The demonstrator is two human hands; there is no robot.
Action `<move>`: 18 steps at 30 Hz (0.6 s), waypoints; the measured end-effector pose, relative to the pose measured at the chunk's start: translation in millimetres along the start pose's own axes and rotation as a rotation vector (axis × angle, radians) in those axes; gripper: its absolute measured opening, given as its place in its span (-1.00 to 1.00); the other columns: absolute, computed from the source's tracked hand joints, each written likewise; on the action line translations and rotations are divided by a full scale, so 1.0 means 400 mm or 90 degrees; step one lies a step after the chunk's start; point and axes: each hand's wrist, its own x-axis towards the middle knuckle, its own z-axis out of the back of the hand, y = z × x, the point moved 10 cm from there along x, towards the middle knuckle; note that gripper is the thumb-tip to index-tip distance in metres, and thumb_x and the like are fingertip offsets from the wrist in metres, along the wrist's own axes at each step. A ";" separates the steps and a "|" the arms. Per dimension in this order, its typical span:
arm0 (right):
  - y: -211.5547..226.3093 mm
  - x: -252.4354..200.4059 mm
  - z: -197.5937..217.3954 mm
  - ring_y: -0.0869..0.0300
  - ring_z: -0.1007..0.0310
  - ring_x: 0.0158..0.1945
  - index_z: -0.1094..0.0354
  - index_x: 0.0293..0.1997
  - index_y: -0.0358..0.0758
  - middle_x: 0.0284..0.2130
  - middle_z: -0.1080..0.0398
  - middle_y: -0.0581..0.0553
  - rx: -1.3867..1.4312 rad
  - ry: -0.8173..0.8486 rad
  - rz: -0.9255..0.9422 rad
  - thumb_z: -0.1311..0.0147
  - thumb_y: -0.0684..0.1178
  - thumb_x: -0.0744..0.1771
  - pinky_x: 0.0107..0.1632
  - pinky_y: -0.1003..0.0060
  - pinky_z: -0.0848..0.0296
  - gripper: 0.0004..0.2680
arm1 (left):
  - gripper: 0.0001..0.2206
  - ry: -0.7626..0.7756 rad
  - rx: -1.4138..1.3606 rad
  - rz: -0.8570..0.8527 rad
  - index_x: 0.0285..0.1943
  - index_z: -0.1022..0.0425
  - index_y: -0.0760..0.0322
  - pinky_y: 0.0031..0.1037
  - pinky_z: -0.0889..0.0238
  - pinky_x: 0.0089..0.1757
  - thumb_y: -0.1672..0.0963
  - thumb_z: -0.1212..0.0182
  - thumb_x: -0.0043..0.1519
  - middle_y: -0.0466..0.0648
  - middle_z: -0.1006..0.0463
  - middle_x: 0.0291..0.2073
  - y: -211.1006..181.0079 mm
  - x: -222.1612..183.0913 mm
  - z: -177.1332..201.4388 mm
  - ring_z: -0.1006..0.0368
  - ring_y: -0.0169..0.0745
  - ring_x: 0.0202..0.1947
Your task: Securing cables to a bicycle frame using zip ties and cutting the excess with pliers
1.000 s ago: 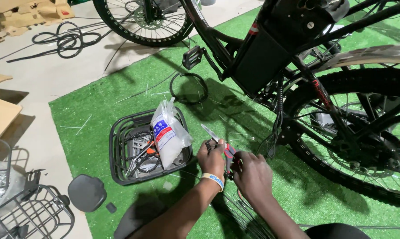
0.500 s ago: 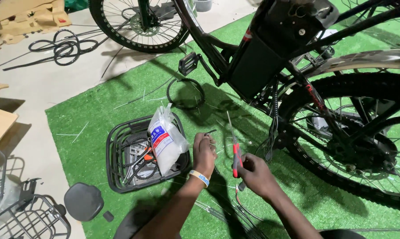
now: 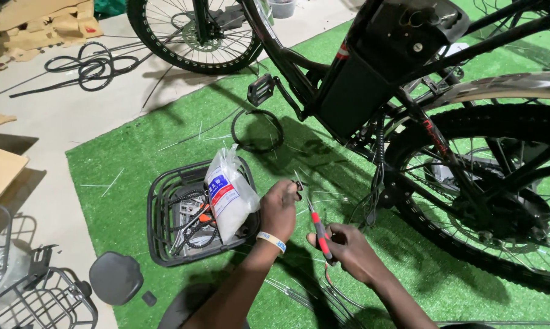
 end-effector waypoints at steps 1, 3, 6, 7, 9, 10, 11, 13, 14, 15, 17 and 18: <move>0.003 -0.002 0.007 0.14 -0.32 -0.56 -0.27 -0.64 -0.23 -0.68 -0.29 -0.08 0.001 -0.002 -0.001 -0.02 0.41 0.13 -0.43 0.22 -0.31 -0.58 | -0.75 0.002 0.000 0.000 -0.25 -0.51 0.30 -0.42 -0.22 -0.45 0.05 -0.01 0.21 -0.09 -0.51 -0.59 -0.002 0.000 0.000 -0.35 -0.24 -0.58; -0.001 -0.005 0.031 0.19 -0.35 -0.64 -0.37 -0.60 -0.28 -0.70 -0.38 -0.08 -0.002 -0.031 -0.023 -0.11 0.34 0.12 -0.49 0.31 -0.30 -0.61 | -0.78 0.068 -0.056 -0.036 -0.22 -0.51 0.36 -0.46 -0.25 -0.42 0.11 0.00 0.21 -0.07 -0.51 -0.56 -0.021 -0.002 -0.022 -0.40 -0.28 -0.52; 0.015 -0.021 0.055 0.23 -0.23 -0.61 -0.39 -0.56 -0.24 -0.71 -0.35 -0.03 -0.093 -0.037 -0.065 -0.12 0.37 0.12 -0.46 0.33 -0.13 -0.61 | -0.83 0.083 -0.079 -0.040 -0.18 -0.50 0.34 -0.50 -0.27 -0.41 0.22 -0.01 0.14 -0.09 -0.52 -0.55 0.012 0.002 -0.039 -0.39 -0.30 -0.53; 0.015 -0.023 0.056 0.23 -0.23 -0.61 -0.39 -0.56 -0.24 -0.71 -0.35 -0.03 -0.092 -0.037 -0.066 -0.12 0.37 0.12 -0.46 0.33 -0.13 -0.61 | -0.83 0.084 -0.079 -0.039 -0.18 -0.50 0.34 -0.50 -0.27 -0.41 0.22 -0.01 0.14 -0.09 -0.52 -0.55 0.002 0.001 -0.035 -0.39 -0.30 -0.53; 0.014 -0.026 0.057 0.23 -0.25 -0.57 -0.41 -0.50 -0.21 -0.66 -0.34 0.00 -0.135 -0.032 -0.071 -0.10 0.38 0.14 -0.45 0.34 -0.21 -0.61 | -0.84 0.142 0.014 -0.122 -0.34 -0.45 0.32 -0.47 -0.22 -0.39 0.30 0.06 0.08 -0.12 -0.46 -0.54 -0.048 -0.008 -0.050 -0.31 -0.26 -0.53; 0.006 -0.023 0.056 0.23 -0.25 -0.57 -0.41 -0.50 -0.21 -0.66 -0.34 0.00 -0.134 -0.031 -0.072 -0.10 0.38 0.14 -0.45 0.34 -0.21 -0.61 | -0.84 0.143 0.014 -0.121 -0.34 -0.45 0.32 -0.47 -0.22 -0.39 0.30 0.06 0.08 -0.12 -0.46 -0.54 -0.042 -0.007 -0.052 -0.31 -0.26 -0.53; 0.001 -0.020 0.053 0.24 -0.28 -0.58 -0.41 -0.47 -0.19 -0.65 -0.38 0.00 -0.144 -0.027 -0.066 -0.09 0.37 0.14 -0.45 0.34 -0.25 -0.63 | -0.87 0.161 0.008 -0.114 -0.32 -0.47 0.34 -0.47 -0.25 -0.40 0.27 0.02 0.12 -0.10 -0.49 -0.54 -0.033 -0.008 -0.060 -0.36 -0.28 -0.54; -0.028 -0.007 0.047 0.24 -0.31 -0.58 -0.42 -0.43 -0.17 -0.64 -0.42 0.01 -0.152 -0.023 -0.062 -0.08 0.36 0.15 -0.45 0.34 -0.28 -0.64 | -0.89 0.179 0.002 -0.105 -0.30 -0.49 0.36 -0.47 -0.28 -0.41 0.25 -0.02 0.17 -0.08 -0.51 -0.54 -0.031 -0.008 -0.067 -0.40 -0.31 -0.54; -0.045 0.004 0.041 0.26 -0.28 -0.59 -0.39 -0.43 -0.15 -0.64 -0.38 0.03 -0.169 -0.016 -0.049 -0.05 0.37 0.17 -0.48 0.35 -0.29 -0.65 | -0.89 0.170 0.023 -0.061 -0.30 -0.51 0.30 -0.49 -0.31 -0.42 0.25 -0.06 0.16 -0.12 -0.56 -0.52 -0.019 -0.004 -0.063 -0.44 -0.33 -0.54; -0.062 0.016 0.036 0.27 -0.25 -0.59 -0.36 -0.43 -0.13 -0.64 -0.34 0.06 -0.187 -0.008 -0.035 -0.02 0.37 0.19 -0.51 0.36 -0.30 -0.65 | -0.88 0.160 0.044 -0.017 -0.29 -0.54 0.24 -0.51 -0.34 -0.42 0.26 -0.09 0.14 -0.16 -0.61 -0.51 -0.008 0.000 -0.059 -0.47 -0.36 -0.55; -0.047 0.010 0.045 0.26 -0.27 -0.60 -0.37 -0.44 -0.14 -0.64 -0.36 0.05 -0.178 -0.017 -0.039 -0.06 0.32 0.20 -0.52 0.35 -0.29 -0.69 | -0.92 0.151 -0.053 -0.009 -0.27 -0.48 0.30 -0.55 -0.30 -0.42 0.26 -0.09 0.15 -0.11 -0.60 -0.50 -0.012 0.002 -0.052 -0.47 -0.36 -0.53; -0.041 0.007 0.052 0.26 -0.28 -0.61 -0.38 -0.46 -0.15 -0.65 -0.38 0.03 -0.169 -0.027 -0.043 -0.11 0.26 0.21 -0.52 0.34 -0.28 -0.72 | -0.96 0.141 -0.150 0.000 -0.26 -0.42 0.36 -0.60 -0.26 -0.41 0.25 -0.09 0.16 -0.05 -0.58 -0.48 -0.014 0.003 -0.047 -0.47 -0.36 -0.50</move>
